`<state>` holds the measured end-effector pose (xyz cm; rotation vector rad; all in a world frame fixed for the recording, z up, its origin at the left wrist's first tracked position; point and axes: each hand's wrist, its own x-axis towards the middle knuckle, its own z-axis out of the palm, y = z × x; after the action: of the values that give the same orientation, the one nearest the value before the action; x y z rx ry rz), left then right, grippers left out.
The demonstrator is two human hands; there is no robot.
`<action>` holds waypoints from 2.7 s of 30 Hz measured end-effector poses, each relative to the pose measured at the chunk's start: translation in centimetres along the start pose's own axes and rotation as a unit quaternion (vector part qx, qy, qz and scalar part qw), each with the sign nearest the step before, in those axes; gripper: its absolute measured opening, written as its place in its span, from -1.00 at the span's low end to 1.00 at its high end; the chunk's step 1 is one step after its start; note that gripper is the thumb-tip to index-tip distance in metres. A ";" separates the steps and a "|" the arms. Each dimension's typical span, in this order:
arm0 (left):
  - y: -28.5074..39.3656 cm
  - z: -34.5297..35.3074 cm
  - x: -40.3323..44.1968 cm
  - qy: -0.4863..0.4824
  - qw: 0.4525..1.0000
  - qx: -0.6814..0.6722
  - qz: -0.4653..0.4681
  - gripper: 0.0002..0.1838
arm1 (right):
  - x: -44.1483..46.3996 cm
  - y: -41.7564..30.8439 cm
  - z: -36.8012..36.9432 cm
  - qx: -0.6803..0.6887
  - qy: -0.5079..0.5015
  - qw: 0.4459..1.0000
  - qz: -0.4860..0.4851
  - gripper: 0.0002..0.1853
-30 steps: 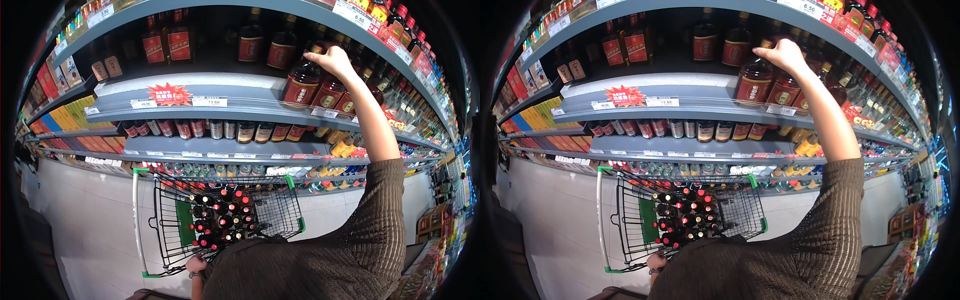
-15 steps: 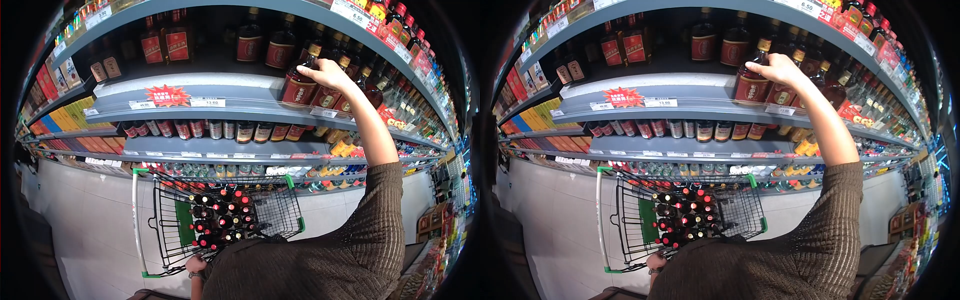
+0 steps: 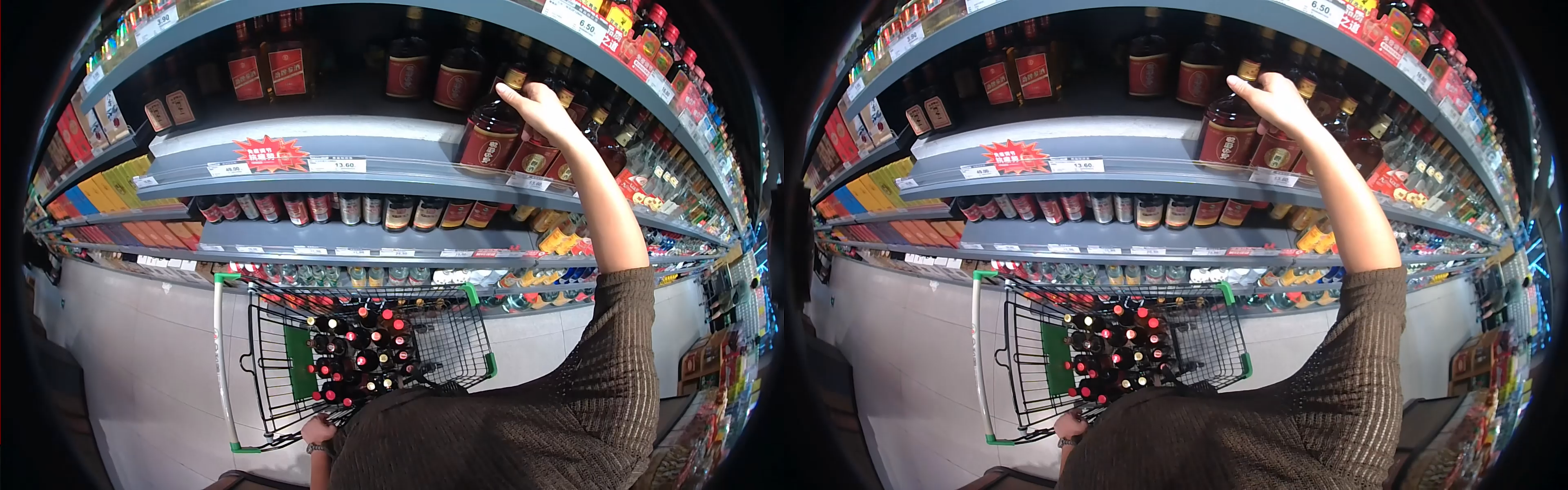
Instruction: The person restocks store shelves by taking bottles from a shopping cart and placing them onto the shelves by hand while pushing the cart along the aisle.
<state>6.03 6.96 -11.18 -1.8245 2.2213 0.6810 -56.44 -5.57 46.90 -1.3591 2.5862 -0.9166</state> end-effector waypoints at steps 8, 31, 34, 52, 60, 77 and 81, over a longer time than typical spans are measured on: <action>0.0 -0.1 0.1 -0.016 1.000 -0.006 -0.009 -0.63 | 0.6 0.8 0.7 0.030 -0.004 0.999 0.008 -0.40; 1.1 -1.4 0.2 -0.031 0.999 -0.033 0.001 -0.67 | -32.0 24.1 45.3 -0.045 -0.613 0.784 -0.089 -0.56; 1.2 -1.2 0.4 -0.048 0.999 0.011 -0.020 -0.69 | -35.3 26.5 50.6 -0.068 -0.637 0.766 -0.049 -0.50; 2.3 -3.0 1.1 -0.120 0.991 0.011 -0.065 -0.66 | -37.2 29.6 56.6 -0.114 -0.693 0.709 -0.069 -0.61; 0.8 -1.1 0.6 -0.067 0.997 -0.014 -0.029 -0.69 | -39.0 33.9 57.7 -0.034 -0.711 0.699 -0.066 -0.65; 0.9 0.5 3.3 -0.105 0.925 -0.354 -0.085 -0.68 | -35.2 27.8 37.9 0.125 -0.494 0.861 0.002 -0.82; 6.3 -1.7 5.7 -0.150 0.801 -0.579 -0.020 -0.51 | -32.9 22.6 32.9 0.253 -0.465 0.848 0.040 -0.85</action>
<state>-1.04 1.99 -10.65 -1.8565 1.5522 2.4893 -42.01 14.10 1.30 -1.1155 1.5124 -0.6128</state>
